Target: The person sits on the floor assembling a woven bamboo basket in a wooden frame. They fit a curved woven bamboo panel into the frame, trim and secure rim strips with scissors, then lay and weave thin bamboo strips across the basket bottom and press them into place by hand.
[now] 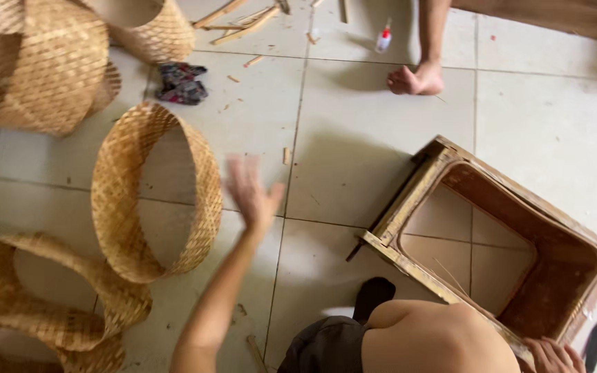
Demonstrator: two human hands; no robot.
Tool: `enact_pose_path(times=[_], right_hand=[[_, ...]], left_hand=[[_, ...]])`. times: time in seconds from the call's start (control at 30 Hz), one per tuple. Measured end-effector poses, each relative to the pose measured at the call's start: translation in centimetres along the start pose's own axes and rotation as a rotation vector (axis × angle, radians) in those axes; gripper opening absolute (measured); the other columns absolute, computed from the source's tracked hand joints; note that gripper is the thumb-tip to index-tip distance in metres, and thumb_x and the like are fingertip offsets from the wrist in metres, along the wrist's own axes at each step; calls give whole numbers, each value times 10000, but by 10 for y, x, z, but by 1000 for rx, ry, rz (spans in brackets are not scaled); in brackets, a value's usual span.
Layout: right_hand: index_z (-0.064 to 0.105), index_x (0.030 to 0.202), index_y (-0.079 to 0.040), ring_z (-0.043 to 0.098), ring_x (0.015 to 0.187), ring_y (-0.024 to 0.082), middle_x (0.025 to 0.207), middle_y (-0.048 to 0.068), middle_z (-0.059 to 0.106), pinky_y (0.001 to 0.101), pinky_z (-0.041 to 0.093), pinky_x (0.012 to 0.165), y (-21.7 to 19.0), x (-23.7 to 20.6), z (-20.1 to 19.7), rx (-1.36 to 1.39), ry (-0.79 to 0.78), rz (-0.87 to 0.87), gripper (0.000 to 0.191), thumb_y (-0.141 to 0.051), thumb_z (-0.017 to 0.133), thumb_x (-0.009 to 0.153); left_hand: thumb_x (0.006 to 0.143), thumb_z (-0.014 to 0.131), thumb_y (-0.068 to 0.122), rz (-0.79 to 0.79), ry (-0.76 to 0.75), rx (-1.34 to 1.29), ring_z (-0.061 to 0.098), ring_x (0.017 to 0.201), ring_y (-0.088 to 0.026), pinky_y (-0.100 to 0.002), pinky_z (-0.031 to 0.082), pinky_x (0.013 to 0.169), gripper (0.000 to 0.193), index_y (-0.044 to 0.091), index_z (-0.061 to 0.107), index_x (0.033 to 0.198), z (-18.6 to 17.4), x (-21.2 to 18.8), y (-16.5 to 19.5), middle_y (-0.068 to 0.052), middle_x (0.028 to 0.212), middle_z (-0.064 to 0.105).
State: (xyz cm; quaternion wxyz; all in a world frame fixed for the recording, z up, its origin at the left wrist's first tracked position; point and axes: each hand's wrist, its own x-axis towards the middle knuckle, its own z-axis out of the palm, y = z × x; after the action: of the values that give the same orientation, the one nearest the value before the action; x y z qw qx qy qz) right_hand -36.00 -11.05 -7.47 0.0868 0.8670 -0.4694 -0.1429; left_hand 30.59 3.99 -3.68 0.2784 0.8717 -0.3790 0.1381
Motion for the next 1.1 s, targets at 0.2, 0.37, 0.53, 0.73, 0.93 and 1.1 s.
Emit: enact_pose_path(times=[0.2, 0.37, 0.53, 0.73, 0.93, 1.1], right_hand=[[694, 1155, -396, 658, 1193, -3, 1110, -180, 747, 283, 440, 1106, -6, 22, 18, -20, 78, -13, 322, -431, 723, 837], [654, 1262, -258, 596, 1348, 117, 1298, -40, 693, 382, 447, 1149, -9, -17, -20, 174, 199, -13, 560, -433, 733, 735], [525, 1412, -140, 496, 1310, 347, 1527, 162, 465, 485, 377, 1063, -7, -41, -80, 751, 183, -56, 692, -361, 729, 788], [520, 1438, -64, 513, 1416, 357, 1578, 191, 469, 428, 506, 1129, 66, -58, -156, 800, 618, 354, 524, -58, 694, 944], [530, 1473, -60, 478, 1486, 320, 1576, 156, 456, 420, 465, 1194, 102, -48, -220, 706, 765, 412, 418, 24, 608, 1070], [445, 1517, -139, 361, 1451, 405, 1605, 206, 362, 563, 317, 1167, 78, 29, -225, 574, 451, 157, 784, -321, 790, 838]], left_hand=[[957, 747, 282, -783, -463, 261, 709, 1134, -369, -514, 580, 961, 508, 123, 637, 1426, -62, 19, -137, -193, 1273, 731], [927, 769, 228, -240, -191, 120, 689, 777, -402, -491, 536, 694, 155, 111, 724, 1019, -83, 39, -68, -177, 868, 727], [960, 669, 129, 317, -356, -252, 696, 711, -356, -455, 539, 623, 102, 44, 700, 1008, -131, 55, 113, -156, 886, 722], [865, 624, 5, 903, -601, -474, 740, 795, -267, -373, 599, 665, 261, 75, 717, 1098, -120, 14, 283, -99, 962, 734], [836, 638, 46, 1165, -829, -444, 700, 747, -250, -371, 578, 635, 200, 116, 706, 1010, -78, -42, 337, -72, 840, 682], [790, 666, 66, 1297, -829, -532, 665, 708, -237, -381, 538, 638, 149, 117, 684, 929, -74, -68, 328, -45, 793, 636]])
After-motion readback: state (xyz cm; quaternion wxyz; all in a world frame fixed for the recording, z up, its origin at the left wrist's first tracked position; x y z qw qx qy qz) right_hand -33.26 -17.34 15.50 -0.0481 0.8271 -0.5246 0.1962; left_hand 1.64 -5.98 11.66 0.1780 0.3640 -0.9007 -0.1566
